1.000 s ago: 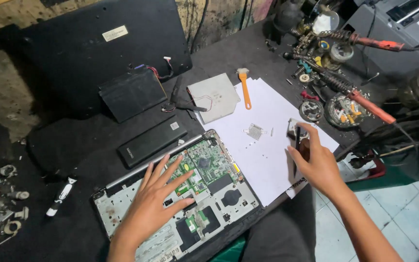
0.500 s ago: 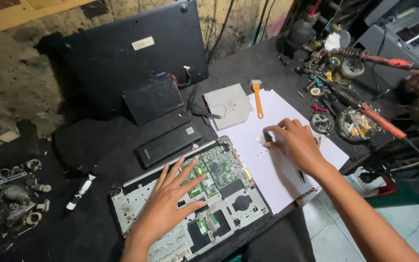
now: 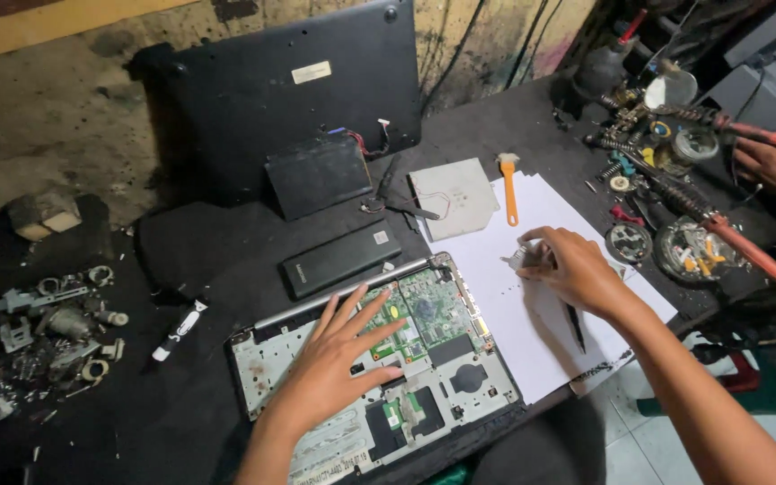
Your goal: Repairing a laptop by unscrewing the motherboard, cleaning it with a brush, and repositioning components.
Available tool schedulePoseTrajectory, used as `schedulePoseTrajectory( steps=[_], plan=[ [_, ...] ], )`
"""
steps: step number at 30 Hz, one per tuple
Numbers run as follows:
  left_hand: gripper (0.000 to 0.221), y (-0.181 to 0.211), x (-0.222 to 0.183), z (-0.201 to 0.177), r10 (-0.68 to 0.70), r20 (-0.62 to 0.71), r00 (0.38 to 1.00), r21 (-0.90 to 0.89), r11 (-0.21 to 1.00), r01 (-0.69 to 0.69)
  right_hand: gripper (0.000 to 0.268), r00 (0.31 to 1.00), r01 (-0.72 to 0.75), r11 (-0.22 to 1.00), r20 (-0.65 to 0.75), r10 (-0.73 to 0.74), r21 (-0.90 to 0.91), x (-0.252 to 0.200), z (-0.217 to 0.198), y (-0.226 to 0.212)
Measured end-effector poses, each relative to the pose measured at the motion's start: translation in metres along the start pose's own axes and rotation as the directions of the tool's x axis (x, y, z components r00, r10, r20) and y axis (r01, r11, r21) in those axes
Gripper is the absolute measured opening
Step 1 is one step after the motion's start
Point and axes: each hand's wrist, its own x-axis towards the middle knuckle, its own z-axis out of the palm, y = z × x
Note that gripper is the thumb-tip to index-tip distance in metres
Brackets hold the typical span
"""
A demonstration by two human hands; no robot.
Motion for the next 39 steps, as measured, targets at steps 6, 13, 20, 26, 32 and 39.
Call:
schedulePoseTrajectory(
  steps=[6, 13, 20, 26, 32, 39],
  plan=[
    [0.063, -0.006, 0.001, 0.004, 0.065, -0.037, 0.997, 0.023, 0.998, -0.065, 0.013, 0.975, 0.116, 0.988, -0.201, -0.094, 0.099, -0.016, -0.010, -0.020],
    [0.063, -0.008, 0.001, 0.006, 0.110, -0.075, 0.991, 0.040, 0.993, -0.107, 0.034, 0.975, 0.218, 0.880, -0.062, -0.212, 0.421, -0.040, 0.025, -0.092],
    [0.060, -0.010, -0.001, 0.008, 0.170, -0.099, 0.980, 0.046, 0.985, -0.166, 0.018, 0.981, 0.136, 0.880, 0.058, -0.182, 0.455, -0.032, 0.048, -0.104],
    [0.060, -0.011, 0.001, 0.008, 0.169, -0.090, 0.982, 0.039, 0.985, -0.166, 0.024, 0.936, 0.346, 0.901, -0.038, -0.349, 0.261, -0.018, 0.073, -0.088],
    [0.060, -0.008, 0.001, 0.006, 0.156, -0.090, 0.984, 0.036, 0.987, -0.153, 0.025, 0.925, 0.377, 0.893, -0.054, -0.375, 0.247, -0.018, 0.074, -0.088],
    [0.061, -0.010, 0.001, 0.007, 0.162, -0.095, 0.982, 0.040, 0.987, -0.159, 0.026, 0.933, 0.352, 0.900, -0.028, -0.358, 0.257, -0.019, 0.069, -0.093]
  ],
)
